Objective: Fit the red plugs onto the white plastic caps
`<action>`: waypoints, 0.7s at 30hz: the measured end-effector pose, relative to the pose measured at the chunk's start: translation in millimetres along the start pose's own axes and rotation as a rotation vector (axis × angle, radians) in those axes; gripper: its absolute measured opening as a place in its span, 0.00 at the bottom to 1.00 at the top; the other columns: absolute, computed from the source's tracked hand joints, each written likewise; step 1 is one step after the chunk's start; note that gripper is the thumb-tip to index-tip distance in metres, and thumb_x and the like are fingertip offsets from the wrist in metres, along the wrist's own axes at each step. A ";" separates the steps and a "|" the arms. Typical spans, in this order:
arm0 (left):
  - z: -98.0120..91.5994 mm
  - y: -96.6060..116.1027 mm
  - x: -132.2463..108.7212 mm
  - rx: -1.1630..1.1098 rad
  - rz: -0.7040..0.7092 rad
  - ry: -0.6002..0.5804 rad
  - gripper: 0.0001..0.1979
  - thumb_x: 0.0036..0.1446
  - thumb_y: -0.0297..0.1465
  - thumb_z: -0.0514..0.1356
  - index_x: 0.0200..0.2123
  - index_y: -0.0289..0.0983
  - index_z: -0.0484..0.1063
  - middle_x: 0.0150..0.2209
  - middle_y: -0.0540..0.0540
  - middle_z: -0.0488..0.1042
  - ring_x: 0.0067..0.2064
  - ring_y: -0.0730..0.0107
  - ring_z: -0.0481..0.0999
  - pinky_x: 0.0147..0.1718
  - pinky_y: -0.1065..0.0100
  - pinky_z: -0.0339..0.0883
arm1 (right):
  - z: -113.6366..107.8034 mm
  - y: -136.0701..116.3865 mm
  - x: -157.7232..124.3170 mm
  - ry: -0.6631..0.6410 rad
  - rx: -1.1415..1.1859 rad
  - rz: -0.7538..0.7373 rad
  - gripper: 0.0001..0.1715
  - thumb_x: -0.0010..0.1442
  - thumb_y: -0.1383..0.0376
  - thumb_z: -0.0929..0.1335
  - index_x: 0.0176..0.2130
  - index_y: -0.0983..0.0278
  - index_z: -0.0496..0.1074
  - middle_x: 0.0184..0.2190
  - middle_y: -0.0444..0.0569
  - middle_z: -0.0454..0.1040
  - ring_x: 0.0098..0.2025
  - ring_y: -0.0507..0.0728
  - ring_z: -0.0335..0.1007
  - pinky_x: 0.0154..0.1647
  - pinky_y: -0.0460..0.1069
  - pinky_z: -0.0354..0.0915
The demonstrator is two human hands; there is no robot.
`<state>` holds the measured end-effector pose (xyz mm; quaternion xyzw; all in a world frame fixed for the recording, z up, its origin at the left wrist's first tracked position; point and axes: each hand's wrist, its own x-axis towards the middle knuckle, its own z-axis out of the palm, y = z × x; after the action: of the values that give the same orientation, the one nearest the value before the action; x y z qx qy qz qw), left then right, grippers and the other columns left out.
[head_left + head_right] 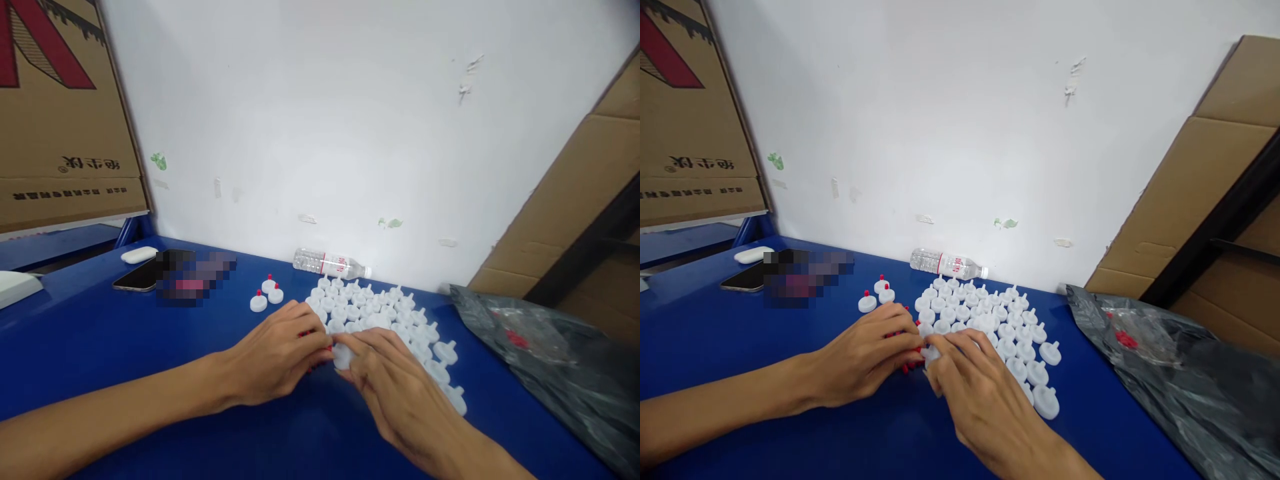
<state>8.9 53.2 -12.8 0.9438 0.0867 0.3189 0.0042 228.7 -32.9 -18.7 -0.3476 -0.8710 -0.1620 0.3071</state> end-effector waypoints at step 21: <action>-15.5 -93.9 -19.6 0.234 -0.336 -0.072 0.14 0.70 0.31 0.52 0.48 0.38 0.77 0.50 0.39 0.72 0.52 0.54 0.69 0.51 0.52 0.67 | 3.4 16.7 -8.8 -0.315 -0.190 0.204 0.23 0.71 0.62 0.63 0.63 0.62 0.65 0.57 0.52 0.74 0.64 0.65 0.64 0.66 0.68 0.60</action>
<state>-31.0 141.7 -18.2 0.9209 0.2792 0.2675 -0.0491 244.0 -23.9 -25.9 -0.4826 -0.8492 -0.1551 0.1478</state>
